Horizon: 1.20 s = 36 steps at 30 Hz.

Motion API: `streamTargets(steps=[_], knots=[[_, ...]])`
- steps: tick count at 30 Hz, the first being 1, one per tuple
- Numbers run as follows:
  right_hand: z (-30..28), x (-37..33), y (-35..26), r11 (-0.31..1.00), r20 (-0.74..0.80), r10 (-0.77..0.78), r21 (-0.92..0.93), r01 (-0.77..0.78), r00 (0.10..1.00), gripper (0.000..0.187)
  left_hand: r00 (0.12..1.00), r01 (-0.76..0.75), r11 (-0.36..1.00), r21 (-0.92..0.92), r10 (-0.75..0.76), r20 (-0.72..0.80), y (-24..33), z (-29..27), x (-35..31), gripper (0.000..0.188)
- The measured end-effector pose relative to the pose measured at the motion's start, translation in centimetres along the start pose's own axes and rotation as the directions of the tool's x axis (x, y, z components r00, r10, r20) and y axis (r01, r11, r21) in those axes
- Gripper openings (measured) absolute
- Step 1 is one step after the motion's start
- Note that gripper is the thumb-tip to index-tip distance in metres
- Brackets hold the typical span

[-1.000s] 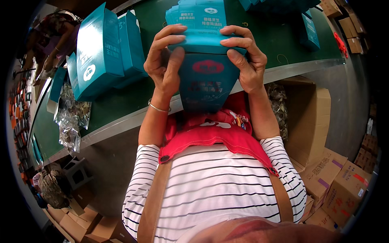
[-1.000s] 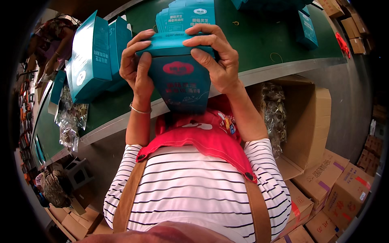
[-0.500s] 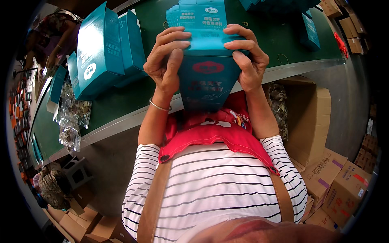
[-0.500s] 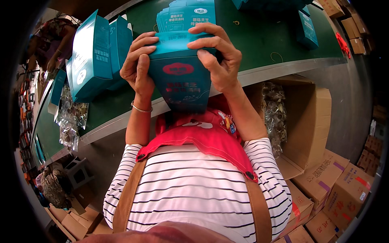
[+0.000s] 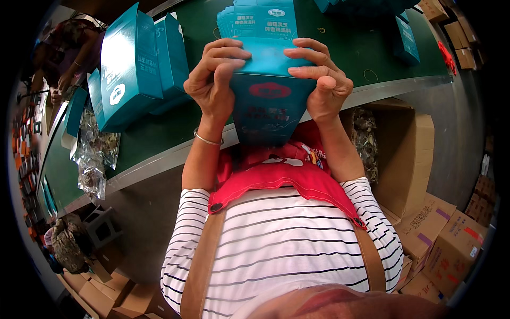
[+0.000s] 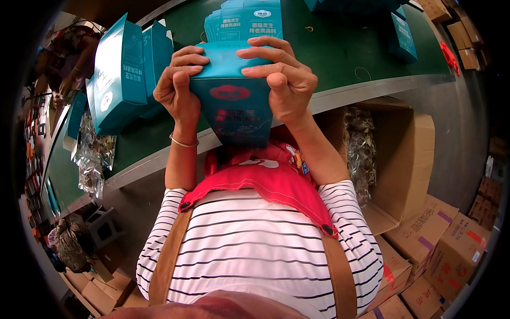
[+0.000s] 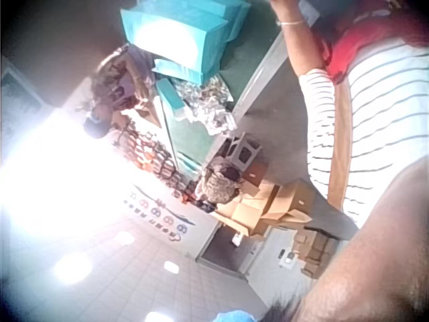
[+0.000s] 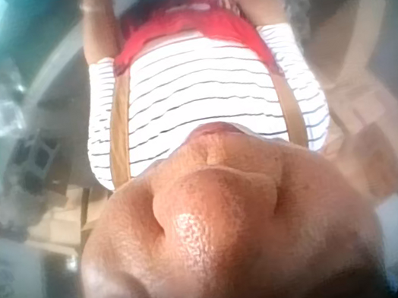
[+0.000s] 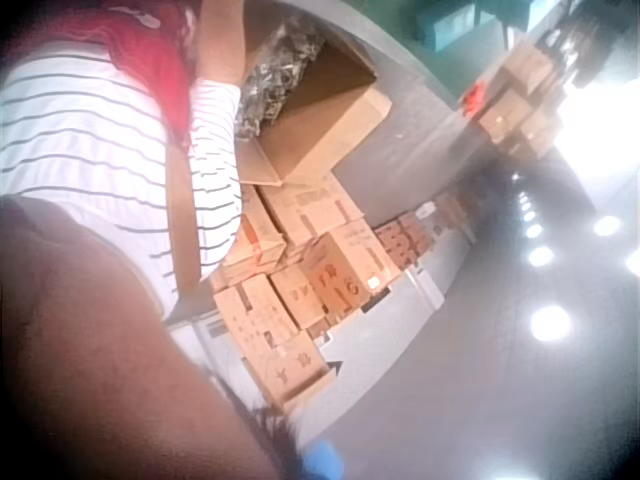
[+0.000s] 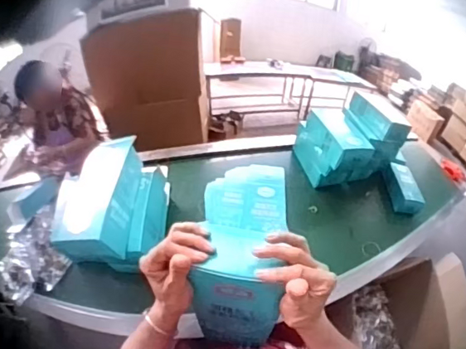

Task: The person assembles teal-colored cardboard boxes by folding the flaps and tucking them into place. They then pick up clear plastic bags containing dried food items from a larger cardboard box and place them inside the assembled teal boxes. The person repeats this process, folding boxes and filling them with the packaged items.

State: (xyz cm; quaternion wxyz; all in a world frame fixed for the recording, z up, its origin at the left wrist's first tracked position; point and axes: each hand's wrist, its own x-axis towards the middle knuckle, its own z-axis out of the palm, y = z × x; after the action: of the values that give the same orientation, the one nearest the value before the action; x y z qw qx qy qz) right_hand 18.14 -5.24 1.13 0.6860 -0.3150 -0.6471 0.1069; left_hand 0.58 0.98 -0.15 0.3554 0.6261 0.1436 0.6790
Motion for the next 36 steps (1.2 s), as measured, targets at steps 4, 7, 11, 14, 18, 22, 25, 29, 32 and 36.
streamTargets(steps=[4, 7, 11, 14, 18, 22, 25, 29, 32, 36], knots=[[-0.3, 0.0, 0.1, 1.000, 0.004, 0.004, 0.012, -0.004, 1.000, 0.049, 0.999, -0.027, 0.999, 0.019, 0.026, 0.034, 0.0, 0.1, 0.1, 0.023], [-0.5, 0.1, 0.0, 0.999, 0.003, 0.030, 0.030, -0.030, 1.000, 0.046, 0.992, -0.050, 0.999, -0.014, 0.051, 0.119, -0.4, -0.3, 0.1, 0.018], [-0.7, 0.4, -0.6, 0.998, 0.049, 0.045, 0.042, -0.047, 0.998, 0.038, 0.975, 0.058, 0.983, 0.174, -0.093, 0.201, 2.6, 0.3, 0.8, 0.046], [-1.3, 0.9, -2.0, 1.000, 0.114, 0.019, 0.013, -0.021, 0.993, 0.034, 0.836, -0.137, 0.866, 0.481, -0.159, 0.525, 4.7, -1.3, 2.3, 0.064], [-1.6, 1.8, -4.5, 0.998, 0.267, -0.061, 0.026, 0.056, 0.962, 0.040, 0.761, -0.172, 0.795, 0.581, -0.267, 0.592, 8.6, -1.2, 3.1, 0.079], [-0.9, 2.0, -6.6, 0.959, 0.199, -0.166, -0.197, 0.206, 0.966, 0.044, 0.791, -0.102, 0.835, 0.541, -0.262, 0.554, 9.2, -2.0, 2.5, 0.084], [-2.4, 2.1, -5.5, 0.853, 0.012, -0.397, -0.363, 0.374, 0.918, 0.042, 0.904, -0.095, 0.922, 0.375, -0.078, 0.420, 9.0, -4.2, 1.9, 0.087], [-4.0, 1.1, -5.0, 0.882, -0.151, -0.379, -0.356, 0.308, 0.913, 0.029, 0.952, 0.000, 0.969, 0.246, 0.076, -0.298, 9.6, -9.4, -1.2, 0.070], [-4.3, 0.2, -4.2, 0.924, -0.085, -0.192, -0.350, 0.152, 0.978, 0.025, 0.646, 0.020, 0.967, 0.255, 0.182, -0.741, 11.0, -14.7, -0.5, 0.054], [-3.0, -1.1, -3.1, 0.981, -0.017, -0.017, -0.195, 0.013, 1.000, 0.023, 0.534, 0.026, 0.995, 0.100, 0.071, -0.843, 11.6, -20.7, 1.2, 0.053]])
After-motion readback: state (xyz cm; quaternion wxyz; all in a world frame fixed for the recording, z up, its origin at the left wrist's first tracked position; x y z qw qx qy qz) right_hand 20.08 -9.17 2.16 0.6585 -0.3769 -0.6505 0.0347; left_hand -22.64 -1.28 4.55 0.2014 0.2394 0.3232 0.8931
